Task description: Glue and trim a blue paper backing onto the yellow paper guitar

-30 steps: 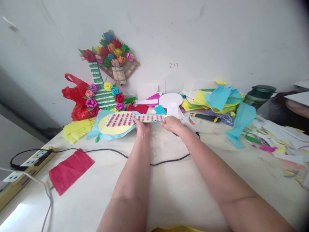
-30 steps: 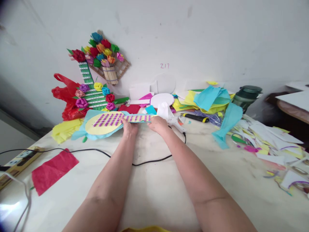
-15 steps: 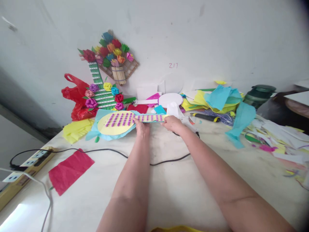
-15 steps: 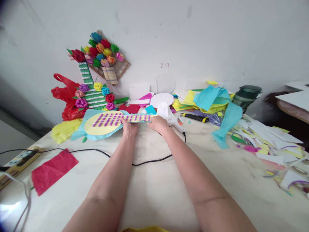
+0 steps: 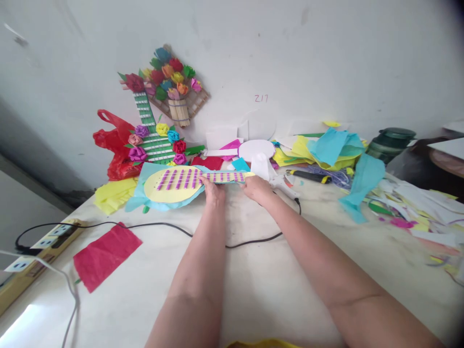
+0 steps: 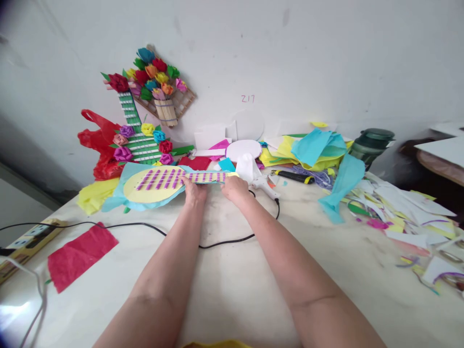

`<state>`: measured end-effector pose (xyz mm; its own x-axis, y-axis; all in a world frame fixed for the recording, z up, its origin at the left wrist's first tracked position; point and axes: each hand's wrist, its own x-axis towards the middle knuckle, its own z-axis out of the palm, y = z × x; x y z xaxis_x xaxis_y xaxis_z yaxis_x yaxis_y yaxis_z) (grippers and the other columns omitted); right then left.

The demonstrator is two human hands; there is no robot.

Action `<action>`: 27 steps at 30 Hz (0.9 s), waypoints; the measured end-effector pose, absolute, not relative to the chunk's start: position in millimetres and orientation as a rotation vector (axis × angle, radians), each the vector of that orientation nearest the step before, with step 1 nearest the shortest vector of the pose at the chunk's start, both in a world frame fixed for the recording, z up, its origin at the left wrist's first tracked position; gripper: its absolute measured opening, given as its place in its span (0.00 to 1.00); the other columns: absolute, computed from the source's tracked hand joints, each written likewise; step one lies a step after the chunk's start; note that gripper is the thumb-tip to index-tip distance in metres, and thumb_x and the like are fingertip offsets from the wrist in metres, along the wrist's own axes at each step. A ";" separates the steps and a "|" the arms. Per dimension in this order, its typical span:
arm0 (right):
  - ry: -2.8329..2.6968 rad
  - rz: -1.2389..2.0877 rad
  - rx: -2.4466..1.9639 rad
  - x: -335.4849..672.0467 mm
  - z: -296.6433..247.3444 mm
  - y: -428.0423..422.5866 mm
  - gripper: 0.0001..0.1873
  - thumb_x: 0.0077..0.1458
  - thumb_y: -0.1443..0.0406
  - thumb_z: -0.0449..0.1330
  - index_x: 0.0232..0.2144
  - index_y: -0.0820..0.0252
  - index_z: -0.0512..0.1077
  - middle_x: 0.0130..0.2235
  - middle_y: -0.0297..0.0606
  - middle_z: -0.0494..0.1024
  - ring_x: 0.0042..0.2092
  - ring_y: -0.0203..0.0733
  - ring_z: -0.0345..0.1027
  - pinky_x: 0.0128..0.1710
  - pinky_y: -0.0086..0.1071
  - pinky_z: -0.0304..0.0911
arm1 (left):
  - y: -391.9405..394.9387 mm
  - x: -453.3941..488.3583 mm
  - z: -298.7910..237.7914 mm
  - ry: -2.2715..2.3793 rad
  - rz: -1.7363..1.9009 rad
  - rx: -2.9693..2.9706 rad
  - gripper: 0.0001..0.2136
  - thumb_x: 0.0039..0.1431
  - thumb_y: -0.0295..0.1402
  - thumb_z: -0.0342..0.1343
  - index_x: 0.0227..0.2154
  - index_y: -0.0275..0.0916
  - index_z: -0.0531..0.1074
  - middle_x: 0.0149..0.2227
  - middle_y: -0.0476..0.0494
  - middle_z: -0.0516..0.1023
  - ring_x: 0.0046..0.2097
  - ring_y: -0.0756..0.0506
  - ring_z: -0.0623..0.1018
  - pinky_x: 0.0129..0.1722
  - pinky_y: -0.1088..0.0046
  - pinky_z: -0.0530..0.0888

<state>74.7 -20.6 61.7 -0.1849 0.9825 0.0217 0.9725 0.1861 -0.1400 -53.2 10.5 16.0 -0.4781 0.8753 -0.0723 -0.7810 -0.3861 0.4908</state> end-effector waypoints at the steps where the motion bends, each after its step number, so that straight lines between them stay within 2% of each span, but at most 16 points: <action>1: -2.332 0.149 -1.929 75.4 62.0 -20.2 0.20 0.54 0.58 0.48 0.43 0.61 0.70 0.45 0.49 0.73 0.46 0.48 0.66 0.40 0.35 0.60 | 10.7 -53.4 15.8 0.572 2.001 0.243 0.24 0.58 0.50 0.35 0.50 0.44 0.63 0.53 0.41 0.65 0.53 0.44 0.67 0.45 0.64 0.70; 22: -2.289 0.210 -1.957 72.9 61.1 -21.9 0.21 0.54 0.59 0.48 0.45 0.63 0.70 0.45 0.51 0.73 0.47 0.49 0.66 0.40 0.35 0.61 | 13.4 -54.0 13.3 0.569 2.020 0.261 0.25 0.58 0.50 0.37 0.52 0.44 0.61 0.55 0.41 0.63 0.55 0.43 0.65 0.47 0.64 0.69; 27: -2.299 0.250 -1.918 78.1 66.0 -18.9 0.20 0.53 0.58 0.49 0.43 0.63 0.71 0.43 0.50 0.74 0.45 0.48 0.67 0.37 0.33 0.60 | 12.7 -54.2 14.4 0.588 2.014 0.233 0.25 0.58 0.50 0.36 0.52 0.44 0.61 0.55 0.41 0.64 0.55 0.44 0.66 0.47 0.63 0.69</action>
